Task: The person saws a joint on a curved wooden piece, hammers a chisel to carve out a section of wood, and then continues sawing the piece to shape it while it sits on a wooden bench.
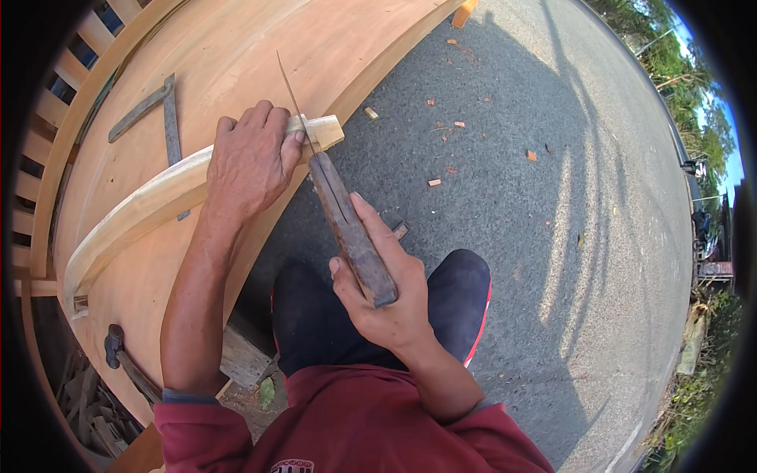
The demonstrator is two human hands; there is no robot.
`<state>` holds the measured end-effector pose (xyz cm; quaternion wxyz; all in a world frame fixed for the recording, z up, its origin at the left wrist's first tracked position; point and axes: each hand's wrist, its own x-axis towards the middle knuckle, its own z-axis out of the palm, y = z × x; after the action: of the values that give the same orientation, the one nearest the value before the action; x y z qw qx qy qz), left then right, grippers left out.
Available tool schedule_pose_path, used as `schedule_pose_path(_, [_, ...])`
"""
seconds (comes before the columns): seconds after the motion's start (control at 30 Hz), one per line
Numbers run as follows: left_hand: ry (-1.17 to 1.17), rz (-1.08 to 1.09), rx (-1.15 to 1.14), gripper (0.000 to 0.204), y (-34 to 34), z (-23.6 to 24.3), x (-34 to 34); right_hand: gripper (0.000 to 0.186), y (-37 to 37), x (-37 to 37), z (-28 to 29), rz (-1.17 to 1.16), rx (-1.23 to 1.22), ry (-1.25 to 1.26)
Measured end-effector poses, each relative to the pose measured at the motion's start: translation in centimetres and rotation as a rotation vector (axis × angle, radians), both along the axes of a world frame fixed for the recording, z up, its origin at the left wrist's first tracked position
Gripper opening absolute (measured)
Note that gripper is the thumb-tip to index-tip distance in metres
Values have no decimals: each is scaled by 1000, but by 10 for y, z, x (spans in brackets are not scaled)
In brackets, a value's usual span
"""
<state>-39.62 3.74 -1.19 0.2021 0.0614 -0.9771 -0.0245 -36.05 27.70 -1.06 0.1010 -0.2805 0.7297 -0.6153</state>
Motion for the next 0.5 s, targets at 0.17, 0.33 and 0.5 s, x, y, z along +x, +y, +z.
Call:
schedule_pose_path(0.17, [-7, -1, -59, 29, -1, -3, 2, 71, 32, 25, -11, -11, -39, 42])
schedule_pose_path(0.33, [6, -24, -86, 29, 0, -4, -2, 74, 5, 1, -13, -27, -58, 103])
schedule_pose_path(0.5, [-3, 2, -96, 28, -4, -2, 0, 73, 26, 11, -11, 10, -44, 31])
